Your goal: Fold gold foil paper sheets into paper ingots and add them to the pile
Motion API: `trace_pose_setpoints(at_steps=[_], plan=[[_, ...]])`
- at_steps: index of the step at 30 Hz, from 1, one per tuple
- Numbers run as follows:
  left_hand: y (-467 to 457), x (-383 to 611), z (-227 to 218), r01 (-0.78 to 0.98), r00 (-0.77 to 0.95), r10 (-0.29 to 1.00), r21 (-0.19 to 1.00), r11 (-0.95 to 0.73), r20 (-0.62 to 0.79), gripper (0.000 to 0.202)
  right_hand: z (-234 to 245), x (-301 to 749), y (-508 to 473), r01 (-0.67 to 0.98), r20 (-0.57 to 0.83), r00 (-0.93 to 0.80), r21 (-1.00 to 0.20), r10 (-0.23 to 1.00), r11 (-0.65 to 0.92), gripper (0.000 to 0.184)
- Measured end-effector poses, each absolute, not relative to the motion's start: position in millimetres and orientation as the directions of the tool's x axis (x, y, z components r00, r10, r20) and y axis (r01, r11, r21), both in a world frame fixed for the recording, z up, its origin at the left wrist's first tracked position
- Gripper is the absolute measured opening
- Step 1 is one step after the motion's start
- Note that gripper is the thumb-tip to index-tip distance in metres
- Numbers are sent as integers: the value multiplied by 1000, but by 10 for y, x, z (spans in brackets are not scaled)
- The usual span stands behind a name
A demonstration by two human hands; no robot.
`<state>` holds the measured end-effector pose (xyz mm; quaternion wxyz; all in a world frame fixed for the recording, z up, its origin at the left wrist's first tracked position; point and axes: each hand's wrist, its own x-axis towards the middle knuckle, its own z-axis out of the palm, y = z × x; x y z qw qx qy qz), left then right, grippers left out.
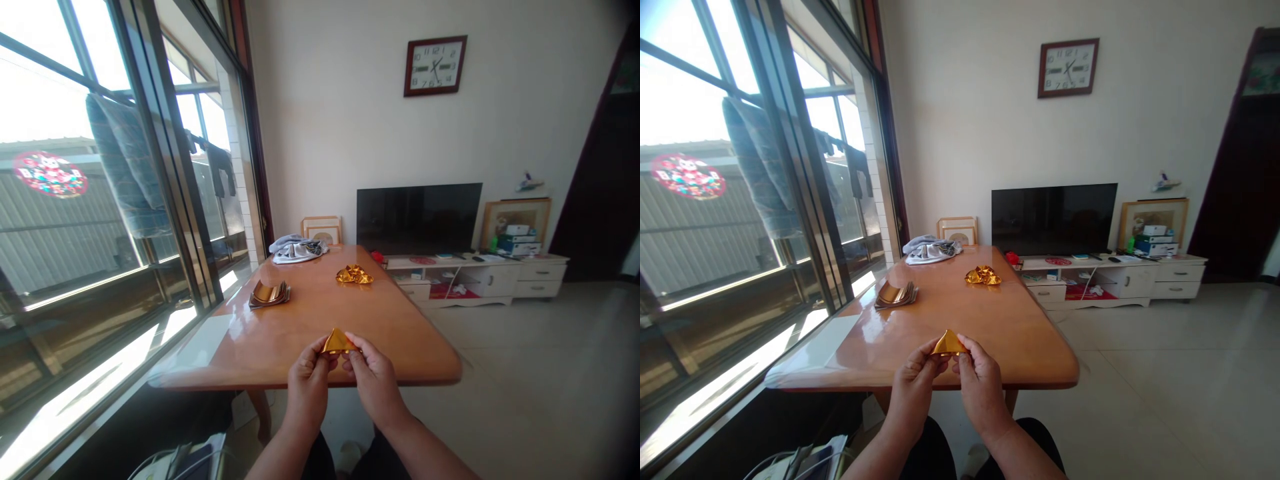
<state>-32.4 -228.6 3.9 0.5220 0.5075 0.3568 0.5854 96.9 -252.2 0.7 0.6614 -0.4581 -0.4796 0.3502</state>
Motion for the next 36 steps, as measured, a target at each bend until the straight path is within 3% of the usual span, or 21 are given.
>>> trace_pose_setpoints(at_steps=[5, 11, 36], plan=[[-2281, -323, 29, -284, 46, 974, 938, -201, 223, 40, -3, 965, -2518, -43, 315, 284, -939, 906, 340, 48], [-2271, -317, 15, -276, 28, 977, 941, -197, 213, 39, -2, 961, -2515, -21, 327, 284, -938, 901, 346, 32], [-2209, -373, -39, -198, 80, 954, 943, -268, 288, 37, -38, 1032, -2483, 66, 335, 282, -941, 899, 330, 39]])
